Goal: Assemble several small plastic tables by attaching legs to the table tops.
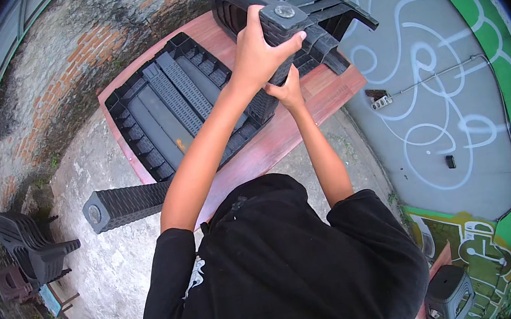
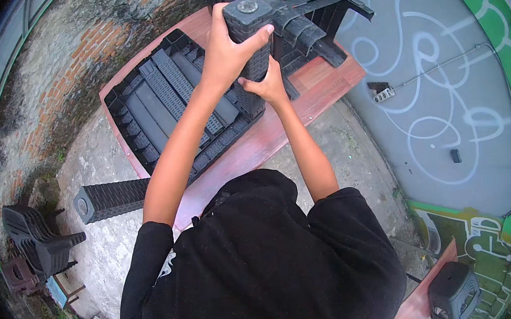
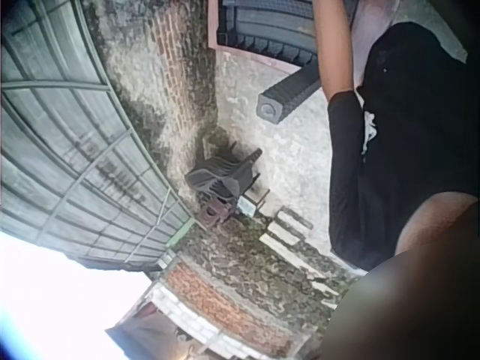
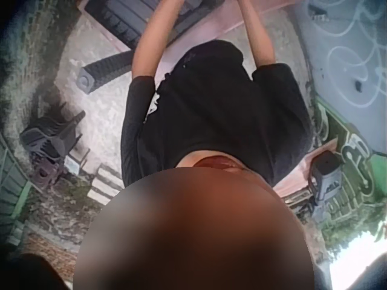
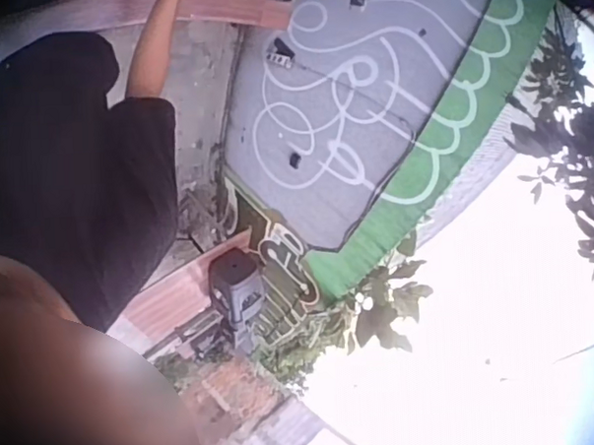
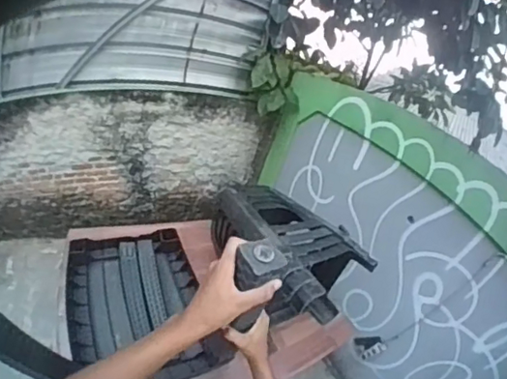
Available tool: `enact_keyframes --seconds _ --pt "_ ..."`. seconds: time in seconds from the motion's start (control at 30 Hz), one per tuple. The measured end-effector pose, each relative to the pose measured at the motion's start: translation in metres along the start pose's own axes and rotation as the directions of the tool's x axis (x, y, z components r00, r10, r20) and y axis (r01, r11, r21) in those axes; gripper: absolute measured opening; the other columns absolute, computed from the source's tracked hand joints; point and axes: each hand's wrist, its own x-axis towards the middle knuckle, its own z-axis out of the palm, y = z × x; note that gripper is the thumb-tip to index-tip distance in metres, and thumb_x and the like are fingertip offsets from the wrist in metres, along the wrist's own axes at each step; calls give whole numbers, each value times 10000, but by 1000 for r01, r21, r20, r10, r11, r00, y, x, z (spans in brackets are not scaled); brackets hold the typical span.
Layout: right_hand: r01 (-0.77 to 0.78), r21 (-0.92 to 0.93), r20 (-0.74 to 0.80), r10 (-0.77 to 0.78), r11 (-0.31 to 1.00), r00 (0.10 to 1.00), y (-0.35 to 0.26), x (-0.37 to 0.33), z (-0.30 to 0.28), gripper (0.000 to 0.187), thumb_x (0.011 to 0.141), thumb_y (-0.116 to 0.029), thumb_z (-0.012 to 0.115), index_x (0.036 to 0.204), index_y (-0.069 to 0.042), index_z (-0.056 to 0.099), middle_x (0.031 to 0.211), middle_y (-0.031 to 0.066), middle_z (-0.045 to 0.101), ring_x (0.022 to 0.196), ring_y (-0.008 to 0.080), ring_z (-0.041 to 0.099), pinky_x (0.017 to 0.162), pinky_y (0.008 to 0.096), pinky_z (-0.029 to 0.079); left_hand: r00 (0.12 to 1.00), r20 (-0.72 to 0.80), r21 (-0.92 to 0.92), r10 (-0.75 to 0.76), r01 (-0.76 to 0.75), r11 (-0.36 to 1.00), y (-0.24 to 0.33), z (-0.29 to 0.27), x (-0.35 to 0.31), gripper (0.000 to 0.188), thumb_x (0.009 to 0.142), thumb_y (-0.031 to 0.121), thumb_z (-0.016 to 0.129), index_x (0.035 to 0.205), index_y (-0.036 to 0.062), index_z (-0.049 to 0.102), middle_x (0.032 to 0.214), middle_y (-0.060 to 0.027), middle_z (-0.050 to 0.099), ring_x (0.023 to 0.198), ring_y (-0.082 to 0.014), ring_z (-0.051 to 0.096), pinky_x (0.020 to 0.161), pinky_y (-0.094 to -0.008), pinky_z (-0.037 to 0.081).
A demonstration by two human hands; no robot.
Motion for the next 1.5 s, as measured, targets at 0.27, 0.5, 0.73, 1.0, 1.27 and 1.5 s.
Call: enact_keyframes --seconds 0.27,0.5,0.73,1.0,1.27,1.5 --pt "49 -148 134 -29 988 991 -2 -11 3 704 607 -200 803 1214 15 518 1050 107 635 968 170 592 892 327 458 995 -99 -9 2 -3 1000 3 -17 -27 508 719 187 801 1041 16 448 878 -146 680 815 -222 683 738 -343 526" --pt "399 -560 513 -74 726 855 -147 85 -51 624 745 -226 752 1293 -40 519 1281 122 542 1121 242 549 993 341 417 999 -37 95 -1 5 995 11 -24 -14 530 746 212 788 1058 25 403 884 -163 681 832 -243 685 753 -353 524" --pt "642 -708 675 14 292 738 -218 140 1 430 955 -374 483 1120 -3 625 966 157 683 910 321 629 829 363 478 996 23 118 90 -92 989 1 -5 -15 596 735 222 794 1128 -12 411 902 -176 676 863 -270 678 773 -361 519" --pt "336 -647 597 181 684 782 -225 143 12 485 996 -410 394 1327 -76 512 1311 175 547 1217 293 527 1002 377 418 998 39 52 -40 38 998 2 -9 -23 700 716 238 797 1216 -34 389 1000 -245 658 961 -370 654 824 -412 509" --pt "500 -689 670 198 525 715 -221 148 23 565 957 -486 414 1278 -39 542 1238 211 586 1159 362 550 990 387 417 999 11 111 -31 29 993 1 -13 -26 679 716 243 796 1189 2 373 967 -231 669 930 -382 660 806 -416 512" --pt "614 -721 641 -26 322 767 -159 122 27 524 947 -481 446 1270 -87 567 1309 140 557 1257 312 477 1052 388 346 999 50 97 -15 10 995 -9 -3 -24 708 740 269 778 1276 -33 428 1121 -219 607 1072 -337 591 913 -396 454"
